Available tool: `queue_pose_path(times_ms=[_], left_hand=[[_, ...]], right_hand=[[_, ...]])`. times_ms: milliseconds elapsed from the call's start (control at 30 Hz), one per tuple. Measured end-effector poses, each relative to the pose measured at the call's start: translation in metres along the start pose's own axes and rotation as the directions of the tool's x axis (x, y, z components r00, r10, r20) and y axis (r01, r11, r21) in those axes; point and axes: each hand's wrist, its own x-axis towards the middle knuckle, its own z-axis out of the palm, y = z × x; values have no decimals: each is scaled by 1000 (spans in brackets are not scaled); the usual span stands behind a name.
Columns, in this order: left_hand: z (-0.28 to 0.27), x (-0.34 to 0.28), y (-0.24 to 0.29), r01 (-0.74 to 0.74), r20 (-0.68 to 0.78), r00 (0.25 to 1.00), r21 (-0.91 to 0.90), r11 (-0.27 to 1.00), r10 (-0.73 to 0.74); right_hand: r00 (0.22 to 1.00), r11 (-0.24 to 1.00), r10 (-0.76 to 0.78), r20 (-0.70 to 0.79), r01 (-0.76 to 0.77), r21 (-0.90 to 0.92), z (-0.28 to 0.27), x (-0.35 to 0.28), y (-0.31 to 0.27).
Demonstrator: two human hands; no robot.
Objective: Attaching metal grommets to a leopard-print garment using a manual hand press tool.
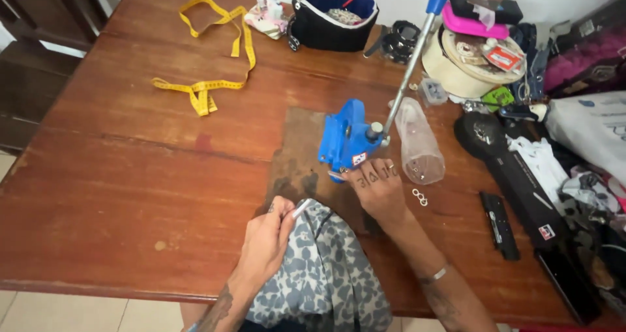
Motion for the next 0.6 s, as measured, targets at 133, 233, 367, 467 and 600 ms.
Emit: queue_pose_path(times_ms=[133,233,367,467,600], left_hand=[[5,2,-8,-84,-7,996,79,993,85],[-1,3,-1,-67,-3,998,72,995,67],[-1,2,0,-114,8,994,71,991,113],[3,4,-2,-97,1,995,103,990,97],[-1,5,-1,-119,-6,993,95,988,120]], right_hand=[[1000,999,12,1,-12,-44,7,-2,-6],[1000,997,9,-20,-11,-71,6,6,-8],[999,998,38,-37,-40,-55,5,0,-13],[995,1000,17,-96,-19,-15,-2,11,-15],[991,998,52,-120,-47,40,3,7,-16]])
